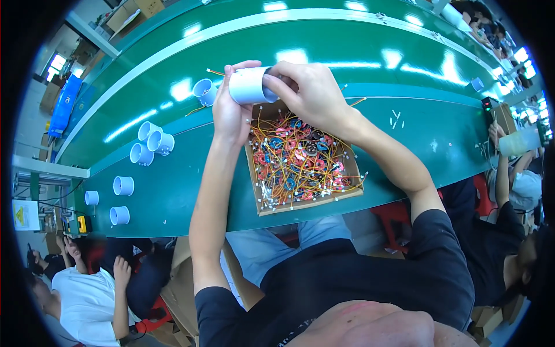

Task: Sorting small electronic components from a box into individual plastic cups at an assembly line station.

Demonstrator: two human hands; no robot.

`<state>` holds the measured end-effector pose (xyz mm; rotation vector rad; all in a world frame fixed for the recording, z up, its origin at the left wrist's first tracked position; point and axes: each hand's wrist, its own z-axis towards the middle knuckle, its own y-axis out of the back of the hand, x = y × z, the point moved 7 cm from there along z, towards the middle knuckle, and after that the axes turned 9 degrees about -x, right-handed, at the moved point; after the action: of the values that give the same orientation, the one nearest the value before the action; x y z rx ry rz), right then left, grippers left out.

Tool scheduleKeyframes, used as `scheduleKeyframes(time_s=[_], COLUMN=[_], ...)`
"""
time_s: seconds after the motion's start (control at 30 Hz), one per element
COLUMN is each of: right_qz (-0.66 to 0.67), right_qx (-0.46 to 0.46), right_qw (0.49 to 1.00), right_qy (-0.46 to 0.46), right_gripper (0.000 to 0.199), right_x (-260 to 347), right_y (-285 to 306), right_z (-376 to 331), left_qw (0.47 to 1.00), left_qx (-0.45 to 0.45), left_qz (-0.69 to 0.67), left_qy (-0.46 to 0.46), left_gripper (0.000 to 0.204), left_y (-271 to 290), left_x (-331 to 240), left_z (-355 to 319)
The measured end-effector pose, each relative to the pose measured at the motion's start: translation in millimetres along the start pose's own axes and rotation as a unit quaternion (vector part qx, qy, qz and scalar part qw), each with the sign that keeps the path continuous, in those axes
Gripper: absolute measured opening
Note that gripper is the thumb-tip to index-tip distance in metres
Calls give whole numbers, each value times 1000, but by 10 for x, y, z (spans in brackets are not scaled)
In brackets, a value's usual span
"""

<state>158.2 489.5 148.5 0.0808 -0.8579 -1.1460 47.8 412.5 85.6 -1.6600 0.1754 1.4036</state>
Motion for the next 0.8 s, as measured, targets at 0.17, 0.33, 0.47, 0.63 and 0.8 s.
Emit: scheduleKeyframes(time_s=[0.17,0.33,0.47,0.63,0.8], right_qz=[20,-39,-60,-90,-108], right_qx=[21,21,5,-17,-28], right_qw=[997,997,995,985,979], right_qy=[67,57,77,143,168], right_gripper=[20,23,21,19,18], right_x=[112,135,221,334,387], right_y=[27,134,119,148,176], right_z=[12,22,0,-24,-76], left_qw=[999,995,991,991,985], left_qx=[22,32,43,48,73], left_qz=[-43,-82,-102,-87,-99], left_qy=[18,47,79,89,118], left_gripper=[47,48,48,47,49], left_y=[19,-27,-46,-81,-158], left_x=[22,117,120,118,162], left_z=[61,62,17,-6,-37])
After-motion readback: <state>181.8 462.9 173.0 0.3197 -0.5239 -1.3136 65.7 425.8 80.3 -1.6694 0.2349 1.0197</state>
